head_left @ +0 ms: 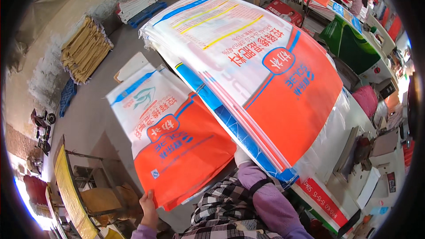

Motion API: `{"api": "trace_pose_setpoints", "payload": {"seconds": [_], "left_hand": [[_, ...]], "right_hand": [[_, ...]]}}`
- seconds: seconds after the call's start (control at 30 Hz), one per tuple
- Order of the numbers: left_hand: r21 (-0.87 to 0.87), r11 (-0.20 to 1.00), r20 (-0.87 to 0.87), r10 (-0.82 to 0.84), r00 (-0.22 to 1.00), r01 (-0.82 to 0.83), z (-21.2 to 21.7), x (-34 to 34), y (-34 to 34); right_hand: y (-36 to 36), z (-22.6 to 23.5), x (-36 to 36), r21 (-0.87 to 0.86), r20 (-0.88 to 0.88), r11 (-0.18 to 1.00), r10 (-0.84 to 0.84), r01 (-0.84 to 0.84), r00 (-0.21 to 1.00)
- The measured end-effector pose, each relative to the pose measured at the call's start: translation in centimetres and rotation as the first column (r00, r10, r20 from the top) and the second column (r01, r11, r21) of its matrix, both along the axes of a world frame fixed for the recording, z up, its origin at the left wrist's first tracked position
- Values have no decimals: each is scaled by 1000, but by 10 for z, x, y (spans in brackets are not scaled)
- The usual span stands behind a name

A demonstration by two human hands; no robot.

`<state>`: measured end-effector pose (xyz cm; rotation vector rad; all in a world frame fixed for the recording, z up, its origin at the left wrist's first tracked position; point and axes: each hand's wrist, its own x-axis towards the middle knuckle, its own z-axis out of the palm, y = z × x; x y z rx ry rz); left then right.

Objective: Operating an industrial sewing machine to seal large printed plastic bags.

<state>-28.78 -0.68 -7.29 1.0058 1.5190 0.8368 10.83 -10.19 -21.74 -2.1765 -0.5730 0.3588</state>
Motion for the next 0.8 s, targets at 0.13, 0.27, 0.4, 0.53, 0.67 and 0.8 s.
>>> {"api": "trace_pose_setpoints", "payload": {"seconds": [0.13,0.27,0.4,0.53,0.67,0.8], "left_hand": [[-196,969,374,-65,925,148,-41,14,43],[-195,950,370,-158,915,243,-55,16,55],[327,884,-516,-130,846,335,17,63,22],[151,-139,-730,-683,16,979,26,61,-45],[-369,317,-95,-948,303,874,-90,69,-66],[-369,258,-343,-931,127,893,-233,46,-2]], "right_hand": [[12,12,-11,55,262,996,-80,68,962],[13,47,-3,-87,363,992,120,-95,924],[-3,38,4,-43,464,994,108,-99,879],[-14,42,-1,-38,343,986,163,-159,925],[-20,42,-3,-153,426,981,176,-121,887],[9,67,-25,-108,407,974,224,-197,885]]}}
